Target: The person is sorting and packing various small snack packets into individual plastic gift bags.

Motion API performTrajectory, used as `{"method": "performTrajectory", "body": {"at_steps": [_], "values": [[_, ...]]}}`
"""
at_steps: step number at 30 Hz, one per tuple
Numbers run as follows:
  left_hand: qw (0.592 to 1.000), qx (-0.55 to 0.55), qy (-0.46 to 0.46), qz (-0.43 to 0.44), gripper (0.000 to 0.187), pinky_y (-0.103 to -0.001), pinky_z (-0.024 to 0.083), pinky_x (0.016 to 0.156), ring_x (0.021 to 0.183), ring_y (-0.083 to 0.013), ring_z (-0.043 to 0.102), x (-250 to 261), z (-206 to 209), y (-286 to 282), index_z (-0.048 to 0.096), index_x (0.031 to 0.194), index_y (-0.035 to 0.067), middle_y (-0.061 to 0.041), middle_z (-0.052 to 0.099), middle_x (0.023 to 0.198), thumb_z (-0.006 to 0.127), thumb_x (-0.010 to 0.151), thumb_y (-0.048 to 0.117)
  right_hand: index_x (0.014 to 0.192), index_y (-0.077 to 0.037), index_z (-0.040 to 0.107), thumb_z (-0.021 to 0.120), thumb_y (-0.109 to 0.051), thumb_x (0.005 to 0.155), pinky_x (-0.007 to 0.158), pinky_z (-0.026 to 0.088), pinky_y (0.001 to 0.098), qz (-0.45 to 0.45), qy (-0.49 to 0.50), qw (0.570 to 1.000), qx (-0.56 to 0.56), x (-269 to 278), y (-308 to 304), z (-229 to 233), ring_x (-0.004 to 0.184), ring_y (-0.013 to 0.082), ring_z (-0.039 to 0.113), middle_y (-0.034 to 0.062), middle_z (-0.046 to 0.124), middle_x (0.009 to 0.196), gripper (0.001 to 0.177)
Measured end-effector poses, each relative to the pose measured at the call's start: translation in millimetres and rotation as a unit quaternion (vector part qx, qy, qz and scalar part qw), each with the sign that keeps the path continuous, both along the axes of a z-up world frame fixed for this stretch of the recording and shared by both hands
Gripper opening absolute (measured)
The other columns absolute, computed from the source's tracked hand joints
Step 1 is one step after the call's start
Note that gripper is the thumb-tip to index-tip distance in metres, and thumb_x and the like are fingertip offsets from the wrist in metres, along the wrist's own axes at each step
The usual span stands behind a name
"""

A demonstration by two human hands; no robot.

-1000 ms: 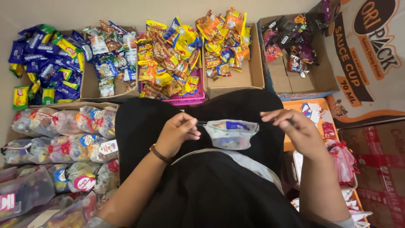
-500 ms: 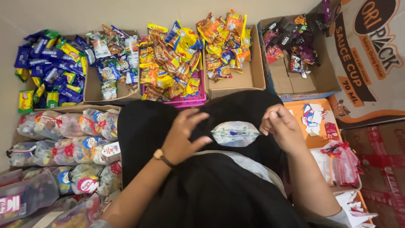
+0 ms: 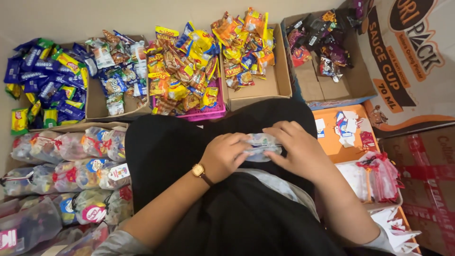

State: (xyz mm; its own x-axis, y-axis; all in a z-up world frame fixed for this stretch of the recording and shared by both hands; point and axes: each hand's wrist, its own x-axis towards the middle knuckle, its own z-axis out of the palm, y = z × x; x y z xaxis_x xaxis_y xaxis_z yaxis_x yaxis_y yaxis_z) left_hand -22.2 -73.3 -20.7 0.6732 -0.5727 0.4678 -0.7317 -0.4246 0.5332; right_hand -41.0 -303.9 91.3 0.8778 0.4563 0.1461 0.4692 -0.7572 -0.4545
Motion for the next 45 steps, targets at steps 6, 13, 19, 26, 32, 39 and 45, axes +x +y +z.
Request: {"method": "performTrajectory", "body": {"at_steps": [6, 13, 19, 26, 32, 39, 45], "values": [[0.99, -0.041, -0.044, 0.126, 0.038, -0.03, 0.056, 0.076, 0.079, -0.0182, 0.067, -3, -3, -2, 0.065, 0.113, 0.018, 0.003, 0.066, 0.089, 0.078, 0.087, 0.043, 0.091, -0.007, 0.075, 0.076, -0.006, 0.082, 0.067, 0.054, 0.0335, 0.011, -0.019, 0.999, 0.044, 3, -12, -32, 0.077, 0.0256, 0.064, 0.0085, 0.07, 0.077, 0.009], [0.998, 0.027, 0.04, 0.038, 0.017, -0.03, 0.057, 0.069, 0.076, -0.0228, 0.068, 4, 13, 14, 0.072, 0.104, 0.013, -0.003, 0.068, 0.087, 0.078, 0.089, 0.019, 0.088, -0.011, 0.078, 0.08, -0.011, 0.081, 0.075, 0.053, 0.0356, -0.006, 0.027, 0.995, 0.095, 1, -37, -26, 0.076, 0.025, 0.064, 0.0057, 0.072, 0.075, 0.008], [0.99, 0.041, 0.131, 0.021, 0.021, -0.034, 0.059, 0.068, 0.08, -0.0276, 0.072, 5, 38, 5, 0.073, 0.112, 0.015, -0.006, 0.072, 0.096, 0.072, 0.093, 0.022, 0.093, -0.008, 0.077, 0.073, -0.011, 0.09, 0.095, 0.047, 0.0465, -0.031, 0.007, 0.993, 0.113, -2, -104, -30, 0.087, 0.0328, 0.07, 0.0109, 0.075, 0.078, 0.006], [0.989, 0.076, 0.124, 0.025, 0.015, -0.037, 0.058, 0.065, 0.074, -0.0274, 0.073, 8, 55, -9, 0.075, 0.104, 0.016, -0.003, 0.072, 0.089, 0.075, 0.09, 0.021, 0.091, -0.004, 0.074, 0.069, -0.013, 0.098, 0.087, 0.05, 0.0447, -0.24, 0.157, 0.928, 0.238, 6, -195, -94, 0.082, 0.0237, 0.061, 0.0127, 0.068, 0.075, 0.013], [0.991, 0.049, 0.12, 0.03, 0.013, -0.033, 0.055, 0.069, 0.077, -0.0207, 0.071, 7, 61, -16, 0.074, 0.1, 0.016, 0.0, 0.072, 0.09, 0.072, 0.092, 0.026, 0.106, -0.013, 0.068, 0.058, -0.032, 0.104, 0.082, 0.049, 0.0384, -0.443, 0.261, 0.824, 0.239, 33, -250, -269, 0.086, 0.0232, 0.066, 0.0089, 0.068, 0.091, 0.021], [0.989, -0.014, 0.148, 0.013, 0.012, -0.027, 0.048, 0.056, 0.071, -0.0169, 0.067, 10, 86, -30, 0.073, 0.099, 0.009, -0.005, 0.071, 0.09, 0.068, 0.094, 0.019, 0.131, -0.005, 0.056, 0.076, -0.055, 0.083, 0.104, 0.047, 0.0482, -0.556, 0.395, 0.731, 0.001, 32, -220, -382, 0.126, 0.0415, 0.056, 0.022, 0.059, 0.133, 0.072], [0.988, 0.002, 0.157, 0.003, 0.014, -0.032, 0.055, 0.069, 0.079, -0.0204, 0.071, 16, 84, -41, 0.075, 0.101, 0.009, -0.006, 0.07, 0.091, 0.073, 0.09, 0.017, 0.12, -0.01, 0.073, 0.073, -0.038, 0.088, 0.098, 0.051, 0.0477, -0.503, 0.375, 0.779, -0.015, 38, -213, -382, 0.111, 0.0416, 0.066, 0.0179, 0.072, 0.118, 0.042]]}}
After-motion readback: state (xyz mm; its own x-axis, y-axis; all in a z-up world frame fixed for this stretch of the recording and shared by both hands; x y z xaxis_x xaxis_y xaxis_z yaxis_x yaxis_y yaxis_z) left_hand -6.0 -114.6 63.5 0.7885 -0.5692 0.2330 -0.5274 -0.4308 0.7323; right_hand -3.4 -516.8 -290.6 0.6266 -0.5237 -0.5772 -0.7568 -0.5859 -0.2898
